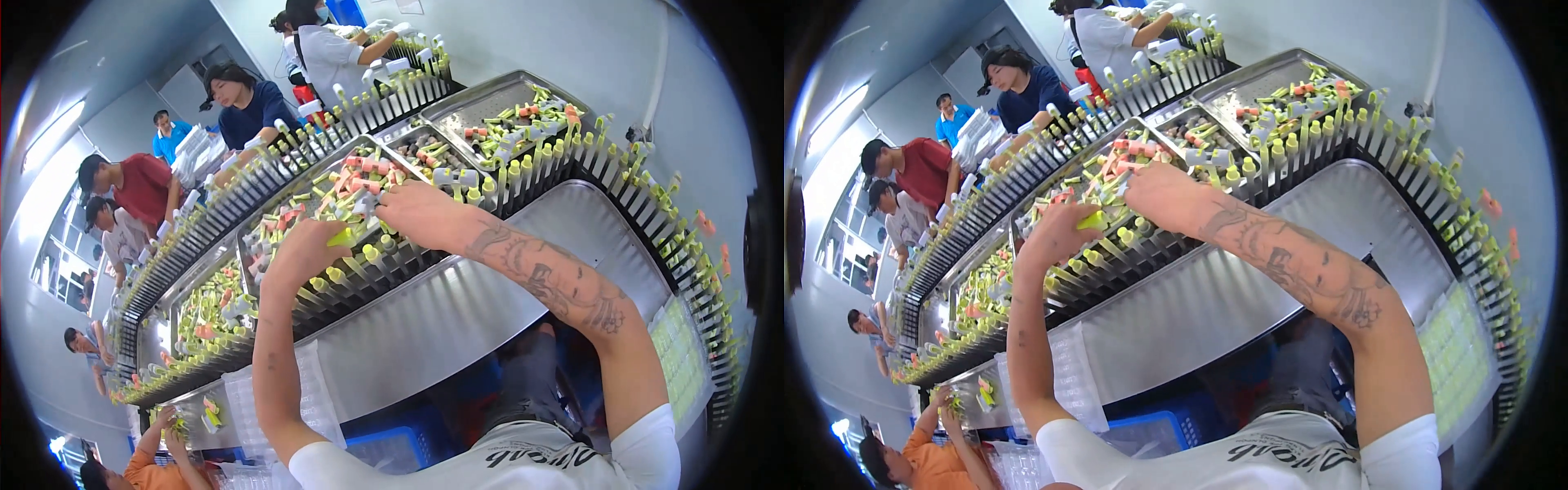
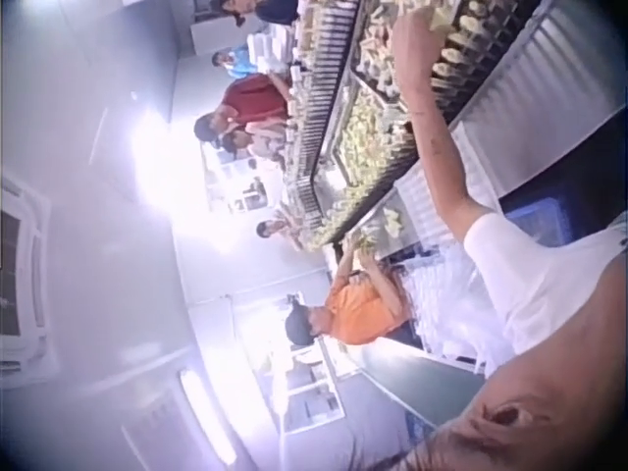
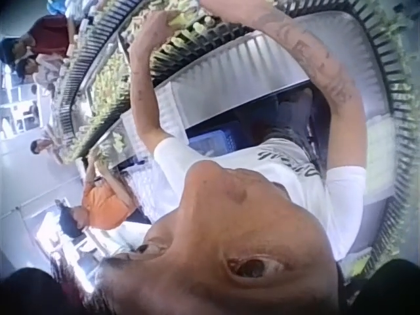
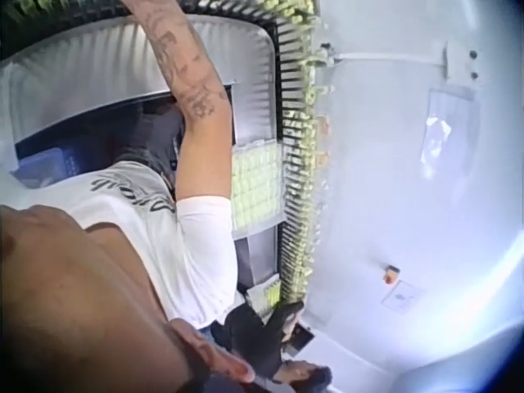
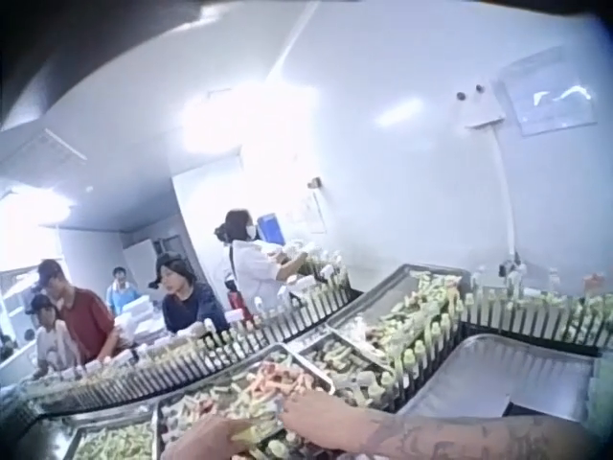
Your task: The person takes plastic components off a conveyor track and arranges them into packaging trays by hand, then covers the filled trays with plastic sheets and inserts them into plastic bags.
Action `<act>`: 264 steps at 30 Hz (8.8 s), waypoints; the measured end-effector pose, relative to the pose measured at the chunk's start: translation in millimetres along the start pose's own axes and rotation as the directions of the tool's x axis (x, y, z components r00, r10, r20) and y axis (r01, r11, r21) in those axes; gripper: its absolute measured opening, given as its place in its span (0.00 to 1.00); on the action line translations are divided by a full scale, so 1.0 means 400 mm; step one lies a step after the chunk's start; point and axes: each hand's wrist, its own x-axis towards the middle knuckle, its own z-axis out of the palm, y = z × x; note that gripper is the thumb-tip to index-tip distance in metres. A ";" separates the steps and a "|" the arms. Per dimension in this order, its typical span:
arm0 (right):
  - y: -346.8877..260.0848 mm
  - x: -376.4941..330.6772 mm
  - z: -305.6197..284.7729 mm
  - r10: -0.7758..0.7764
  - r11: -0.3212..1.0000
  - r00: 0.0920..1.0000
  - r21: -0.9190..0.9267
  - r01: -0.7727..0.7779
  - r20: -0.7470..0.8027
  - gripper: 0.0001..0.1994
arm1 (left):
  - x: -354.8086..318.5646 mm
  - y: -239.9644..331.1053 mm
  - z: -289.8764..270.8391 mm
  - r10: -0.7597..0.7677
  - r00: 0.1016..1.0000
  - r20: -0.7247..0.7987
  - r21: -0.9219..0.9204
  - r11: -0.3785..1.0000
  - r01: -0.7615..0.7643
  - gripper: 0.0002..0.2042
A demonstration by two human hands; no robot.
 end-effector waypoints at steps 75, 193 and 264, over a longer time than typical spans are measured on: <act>-0.252 -1.788 -0.369 0.857 -0.081 -0.217 0.293 -0.953 -0.468 0.13 | 0.429 2.050 0.606 0.977 0.186 -0.106 0.061 0.193 -0.979 0.17; -0.160 -2.044 -0.342 0.910 -0.129 -0.190 0.181 -0.975 -0.370 0.10 | 0.248 1.929 0.930 0.922 0.384 0.046 -0.538 0.347 -0.768 0.10; -0.325 -1.988 -0.372 0.865 -0.254 -0.392 0.401 -0.880 -0.312 0.23 | 0.194 1.843 0.744 0.994 0.112 -0.001 -0.478 0.098 -0.873 0.24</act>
